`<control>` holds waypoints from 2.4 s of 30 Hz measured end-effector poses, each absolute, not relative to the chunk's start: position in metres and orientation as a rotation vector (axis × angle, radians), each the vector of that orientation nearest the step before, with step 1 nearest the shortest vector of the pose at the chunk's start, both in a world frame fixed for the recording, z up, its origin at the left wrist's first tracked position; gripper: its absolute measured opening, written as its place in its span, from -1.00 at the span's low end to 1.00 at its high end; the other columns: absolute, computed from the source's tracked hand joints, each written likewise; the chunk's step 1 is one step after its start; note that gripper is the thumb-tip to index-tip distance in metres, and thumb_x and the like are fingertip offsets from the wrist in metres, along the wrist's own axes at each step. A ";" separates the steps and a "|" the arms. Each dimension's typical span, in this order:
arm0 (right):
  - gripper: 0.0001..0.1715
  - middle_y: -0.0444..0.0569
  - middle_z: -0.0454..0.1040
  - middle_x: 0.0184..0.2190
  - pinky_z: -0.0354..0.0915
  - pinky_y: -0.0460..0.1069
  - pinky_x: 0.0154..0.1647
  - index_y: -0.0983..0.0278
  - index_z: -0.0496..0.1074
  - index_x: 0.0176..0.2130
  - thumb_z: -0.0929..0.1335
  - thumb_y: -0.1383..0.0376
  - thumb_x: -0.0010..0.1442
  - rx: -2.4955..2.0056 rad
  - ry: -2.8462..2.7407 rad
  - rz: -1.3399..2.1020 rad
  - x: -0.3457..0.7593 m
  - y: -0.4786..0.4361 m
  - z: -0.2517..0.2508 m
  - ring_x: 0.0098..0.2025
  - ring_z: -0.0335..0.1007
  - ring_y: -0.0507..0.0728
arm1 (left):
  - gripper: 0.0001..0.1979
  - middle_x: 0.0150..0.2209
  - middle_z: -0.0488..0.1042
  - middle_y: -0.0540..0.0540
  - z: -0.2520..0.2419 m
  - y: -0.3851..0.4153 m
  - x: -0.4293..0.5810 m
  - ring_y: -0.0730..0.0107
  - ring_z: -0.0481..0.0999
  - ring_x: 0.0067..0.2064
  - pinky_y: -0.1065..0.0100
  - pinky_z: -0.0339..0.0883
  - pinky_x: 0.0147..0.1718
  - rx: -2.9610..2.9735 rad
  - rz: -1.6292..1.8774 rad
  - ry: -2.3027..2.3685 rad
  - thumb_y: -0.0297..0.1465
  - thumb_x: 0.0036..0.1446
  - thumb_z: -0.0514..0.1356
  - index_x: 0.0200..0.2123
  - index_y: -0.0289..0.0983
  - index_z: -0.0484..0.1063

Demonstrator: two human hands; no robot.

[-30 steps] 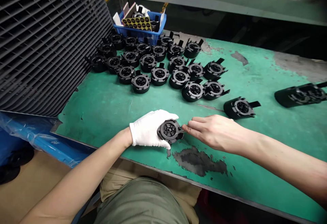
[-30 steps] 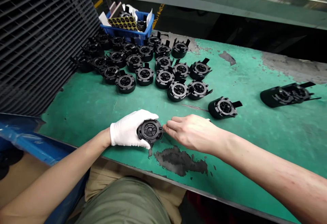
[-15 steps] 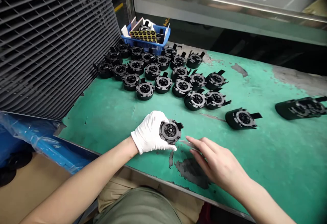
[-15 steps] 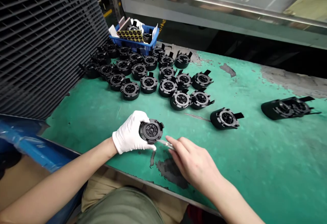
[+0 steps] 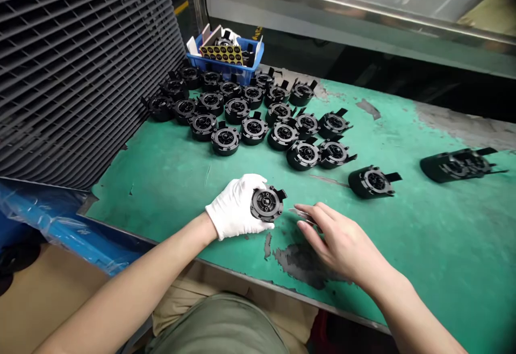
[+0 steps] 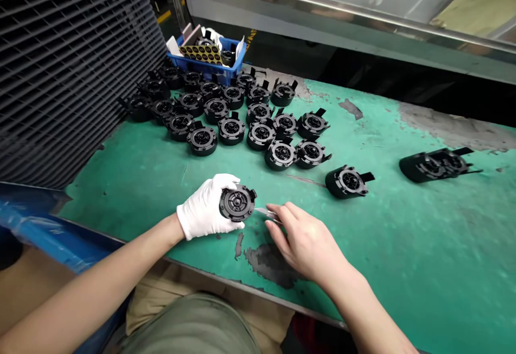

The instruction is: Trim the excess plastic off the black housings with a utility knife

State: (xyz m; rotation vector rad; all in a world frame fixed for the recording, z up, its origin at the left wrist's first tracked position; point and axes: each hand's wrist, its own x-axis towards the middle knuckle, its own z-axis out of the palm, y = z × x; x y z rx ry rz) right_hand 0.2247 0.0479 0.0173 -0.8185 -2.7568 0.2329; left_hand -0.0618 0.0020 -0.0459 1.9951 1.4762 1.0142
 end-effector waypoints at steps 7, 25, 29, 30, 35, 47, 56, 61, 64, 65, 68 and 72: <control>-0.60 -0.15 0.43 -0.38 0.09 0.03 -0.50 0.36 0.48 0.27 0.24 0.25 0.64 -0.925 -2.758 -0.229 0.213 0.038 0.002 -0.47 0.39 0.07 | 0.03 0.22 0.54 -0.32 -0.046 0.001 -0.063 -0.22 0.64 0.22 -0.19 0.54 0.24 2.018 0.942 1.488 0.09 -0.10 0.63 0.29 -0.21 0.30; -0.30 -0.11 0.43 -0.34 0.01 0.06 -0.47 0.43 0.35 0.27 0.25 0.65 0.17 -0.724 -3.014 -0.331 0.212 0.048 0.025 -0.44 0.32 0.10 | -0.24 0.04 0.63 -0.21 -0.026 0.008 -0.060 -0.12 0.69 0.09 -0.05 0.60 0.12 2.007 0.898 1.447 -0.04 -0.16 0.68 0.03 -0.19 0.50; -0.31 -0.11 0.43 -0.35 0.04 0.05 -0.46 0.45 0.31 0.28 0.25 0.66 0.19 -0.646 -3.017 -0.343 0.212 0.053 0.029 -0.42 0.36 0.10 | -0.23 0.03 0.63 -0.21 -0.025 0.009 -0.061 -0.13 0.69 0.07 -0.06 0.60 0.10 2.010 0.892 1.452 -0.03 -0.18 0.69 0.01 -0.19 0.50; -0.32 -0.11 0.43 -0.35 0.04 0.05 -0.46 0.45 0.31 0.27 0.25 0.66 0.20 -0.631 -3.014 -0.345 0.212 0.053 0.029 -0.42 0.37 0.10 | -0.23 0.03 0.63 -0.21 -0.025 0.009 -0.061 -0.12 0.69 0.07 -0.05 0.60 0.10 2.010 0.884 1.457 -0.03 -0.19 0.69 0.01 -0.19 0.49; -0.37 -0.11 0.43 -0.35 0.08 0.04 -0.46 0.47 0.32 0.26 0.24 0.65 0.23 -0.578 -3.019 -0.315 0.211 0.049 0.031 -0.43 0.36 0.09 | -0.26 0.03 0.64 -0.21 -0.023 0.010 -0.061 -0.14 0.69 0.09 -0.06 0.59 0.11 2.023 0.847 1.461 -0.03 -0.19 0.69 -0.02 -0.18 0.49; -0.41 -0.10 0.45 -0.35 -0.07 0.07 -0.49 0.34 0.36 0.29 0.25 0.55 0.32 -0.868 -2.999 -0.299 0.219 0.043 0.020 -0.50 0.24 0.08 | -0.15 0.12 0.63 -0.25 -0.033 0.009 -0.065 -0.17 0.66 0.19 -0.08 0.56 0.19 2.032 0.885 1.432 0.06 -0.18 0.68 0.08 -0.17 0.48; -0.34 -0.09 0.42 -0.37 0.00 0.06 -0.51 0.45 0.34 0.25 0.26 0.64 0.18 -0.725 -3.018 -0.366 0.212 0.037 0.029 -0.50 0.26 0.10 | -0.12 0.13 0.61 -0.29 -0.039 0.008 -0.065 -0.17 0.65 0.20 -0.09 0.54 0.21 2.057 0.920 1.405 0.13 -0.11 0.64 0.12 -0.22 0.47; -0.28 -0.08 0.45 -0.35 0.03 0.05 -0.49 0.46 0.33 0.27 0.27 0.65 0.13 -0.653 -3.089 -0.341 0.213 0.043 0.034 -0.46 0.32 0.11 | -0.13 0.13 0.61 -0.27 -0.035 0.009 -0.066 -0.17 0.64 0.20 -0.10 0.53 0.22 2.033 0.891 1.416 0.16 -0.12 0.63 0.11 -0.20 0.49; -0.26 -0.08 0.46 -0.35 0.02 0.05 -0.47 0.46 0.34 0.27 0.27 0.65 0.11 -0.584 -3.118 -0.301 0.214 0.050 0.035 -0.45 0.36 0.10 | -0.13 0.11 0.62 -0.27 -0.035 0.010 -0.066 -0.17 0.65 0.18 -0.09 0.55 0.20 2.032 0.905 1.394 0.15 -0.14 0.64 0.09 -0.20 0.50; -0.26 -0.07 0.47 -0.34 0.03 0.04 -0.46 0.45 0.35 0.28 0.27 0.65 0.12 -0.563 -3.122 -0.284 0.214 0.053 0.035 -0.43 0.38 0.10 | -0.14 0.11 0.62 -0.27 -0.035 0.011 -0.066 -0.17 0.65 0.17 -0.08 0.55 0.19 2.029 0.905 1.388 0.15 -0.15 0.64 0.08 -0.20 0.50; -0.39 -0.10 0.47 -0.35 0.01 0.03 -0.45 0.36 0.41 0.28 0.25 0.59 0.30 -0.538 -3.110 -0.181 0.218 0.066 0.030 -0.42 0.39 0.08 | -0.13 0.10 0.62 -0.25 -0.036 0.011 -0.065 -0.15 0.65 0.17 -0.08 0.54 0.20 2.007 0.908 1.393 0.17 -0.18 0.65 0.06 -0.18 0.50; -0.62 -0.12 0.46 -0.35 0.01 0.02 -0.47 0.24 0.48 0.26 0.22 0.26 0.62 -0.754 -2.947 0.016 0.227 0.072 0.021 -0.47 0.33 0.05 | -0.14 0.05 0.60 -0.24 -0.036 0.006 -0.065 -0.12 0.63 0.13 -0.07 0.54 0.16 1.972 0.999 1.530 0.19 -0.30 0.67 -0.08 -0.17 0.48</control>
